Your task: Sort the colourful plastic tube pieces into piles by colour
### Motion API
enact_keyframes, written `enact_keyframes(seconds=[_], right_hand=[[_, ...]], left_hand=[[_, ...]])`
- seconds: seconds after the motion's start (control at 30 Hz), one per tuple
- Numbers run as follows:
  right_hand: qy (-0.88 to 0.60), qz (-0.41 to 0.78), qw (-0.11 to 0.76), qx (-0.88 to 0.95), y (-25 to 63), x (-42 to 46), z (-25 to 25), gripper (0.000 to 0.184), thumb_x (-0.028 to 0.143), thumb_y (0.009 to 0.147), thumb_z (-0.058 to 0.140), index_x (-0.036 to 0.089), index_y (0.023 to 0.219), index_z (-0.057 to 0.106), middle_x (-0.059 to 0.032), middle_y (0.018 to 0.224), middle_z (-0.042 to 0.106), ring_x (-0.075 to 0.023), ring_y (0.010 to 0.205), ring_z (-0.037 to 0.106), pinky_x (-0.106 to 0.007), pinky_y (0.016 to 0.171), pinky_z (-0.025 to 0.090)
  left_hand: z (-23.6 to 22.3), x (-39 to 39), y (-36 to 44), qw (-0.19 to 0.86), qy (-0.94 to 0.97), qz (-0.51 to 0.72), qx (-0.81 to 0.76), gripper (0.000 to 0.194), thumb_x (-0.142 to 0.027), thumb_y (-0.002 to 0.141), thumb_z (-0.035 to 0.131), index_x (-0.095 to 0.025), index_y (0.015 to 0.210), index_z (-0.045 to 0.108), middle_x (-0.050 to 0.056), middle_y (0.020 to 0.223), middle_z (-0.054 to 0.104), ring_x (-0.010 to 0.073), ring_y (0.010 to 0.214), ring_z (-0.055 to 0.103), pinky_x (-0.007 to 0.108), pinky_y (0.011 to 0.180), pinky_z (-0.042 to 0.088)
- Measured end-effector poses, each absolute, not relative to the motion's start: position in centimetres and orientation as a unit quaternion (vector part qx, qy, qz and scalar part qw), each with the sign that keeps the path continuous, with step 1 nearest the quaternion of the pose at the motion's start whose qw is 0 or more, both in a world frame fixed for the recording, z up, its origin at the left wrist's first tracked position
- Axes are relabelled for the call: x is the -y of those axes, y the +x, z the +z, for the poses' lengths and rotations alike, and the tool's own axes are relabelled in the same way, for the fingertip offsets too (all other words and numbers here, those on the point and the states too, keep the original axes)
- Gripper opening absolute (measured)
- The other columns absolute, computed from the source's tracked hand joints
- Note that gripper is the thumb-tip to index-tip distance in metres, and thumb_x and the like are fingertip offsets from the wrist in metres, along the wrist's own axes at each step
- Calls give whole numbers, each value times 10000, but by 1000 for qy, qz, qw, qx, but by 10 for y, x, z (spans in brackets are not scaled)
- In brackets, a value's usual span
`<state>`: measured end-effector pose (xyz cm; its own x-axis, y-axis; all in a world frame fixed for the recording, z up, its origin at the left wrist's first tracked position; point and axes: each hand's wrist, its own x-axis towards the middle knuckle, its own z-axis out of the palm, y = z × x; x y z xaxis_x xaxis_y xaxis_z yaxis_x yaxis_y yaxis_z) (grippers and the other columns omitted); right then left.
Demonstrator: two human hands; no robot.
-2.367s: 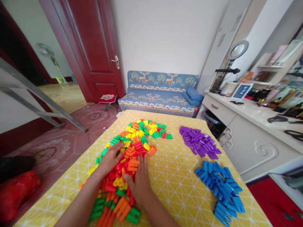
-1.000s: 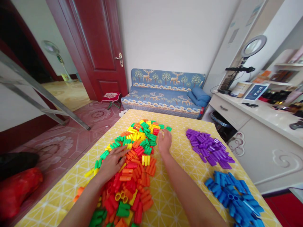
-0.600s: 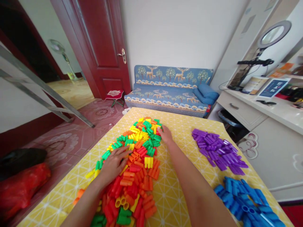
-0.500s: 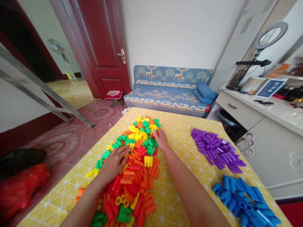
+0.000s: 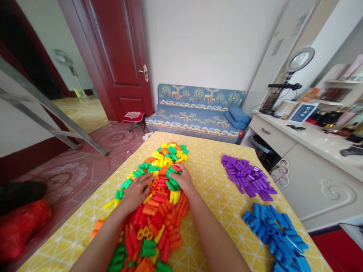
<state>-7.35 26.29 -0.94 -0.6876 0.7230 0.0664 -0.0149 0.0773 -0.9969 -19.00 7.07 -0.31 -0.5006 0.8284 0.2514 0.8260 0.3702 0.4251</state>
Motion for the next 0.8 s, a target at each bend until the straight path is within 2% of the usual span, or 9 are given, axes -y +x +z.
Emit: enact_keyframes(seconds=[0.1, 0.27, 0.4, 0.47, 0.53, 0.6, 0.67, 0.8], right_hand=[[-265, 695, 302, 596, -73, -257, -14, 452, 419, 625, 740, 226, 1026, 661, -38, 1001, 706, -240, 908, 660, -392, 823, 515], [-280, 670, 329, 603, -51, -247, -18, 473, 387, 572, 793, 233, 1005, 682, -39, 1035, 699, -258, 993, 628, -418, 901, 480], [-279, 667, 334, 605, -31, -238, -9, 465, 392, 606, 785, 248, 1035, 678, -35, 1061, 690, -271, 1028, 611, -432, 919, 470], [-262, 671, 337, 606, -26, -231, -4, 452, 383, 614, 788, 249, 1032, 682, -31, 1077, 687, -267, 1052, 599, -424, 948, 453], [-250, 687, 345, 588, -25, -224, -2, 432, 383, 625, 784, 250, 1024, 689, -25, 1086, 688, -257, 1066, 593, -409, 972, 436], [-251, 728, 343, 539, -26, -217, -4, 414, 399, 636, 769, 250, 1015, 693, -25, 1079, 695, -250, 1043, 605, -404, 957, 445], [-254, 768, 331, 486, -26, -211, -7, 404, 416, 645, 752, 241, 1005, 694, -35, 1065, 701, -252, 1010, 621, -404, 925, 465], [-262, 731, 352, 522, -24, -207, -12, 378, 424, 704, 698, 235, 1031, 686, -43, 1124, 683, -252, 1067, 599, -397, 963, 445]], left_hand=[[-5, -70, -192, -11, 509, 272, -816, 407, -161, 837, 496, -256, 1206, 640, 22, 1368, 565, 241, 1234, 510, 433, 1062, 404], [0, -68, -190, -5, 508, 289, -812, 418, -158, 846, 485, -222, 1237, 620, 71, 1357, 570, 253, 1232, 530, 449, 1061, 408], [21, -71, -168, -4, 521, 334, -785, 409, -236, 892, 480, -226, 1289, 579, 94, 1375, 545, 244, 1252, 520, 450, 1075, 394], [30, -76, -151, 13, 559, 342, -755, 487, -328, 875, 552, -265, 1356, 512, 83, 1409, 510, 246, 1287, 485, 440, 1085, 386], [34, -83, -134, 35, 584, 328, -742, 660, -360, 782, 683, -296, 1398, 455, 90, 1454, 453, 279, 1304, 462, 451, 1073, 396], [34, -89, -124, 33, 590, 304, -747, 756, -300, 701, 760, -314, 1394, 458, 99, 1460, 434, 311, 1306, 449, 478, 1068, 391], [31, -94, -120, 20, 588, 288, -756, 749, -212, 678, 760, -324, 1368, 489, 95, 1413, 471, 314, 1270, 476, 479, 1053, 399], [25, -97, -126, 33, 587, 312, -746, 648, -98, 692, 668, -322, 1292, 570, 64, 1169, 599, 247, 1076, 581, 384, 934, 483]])
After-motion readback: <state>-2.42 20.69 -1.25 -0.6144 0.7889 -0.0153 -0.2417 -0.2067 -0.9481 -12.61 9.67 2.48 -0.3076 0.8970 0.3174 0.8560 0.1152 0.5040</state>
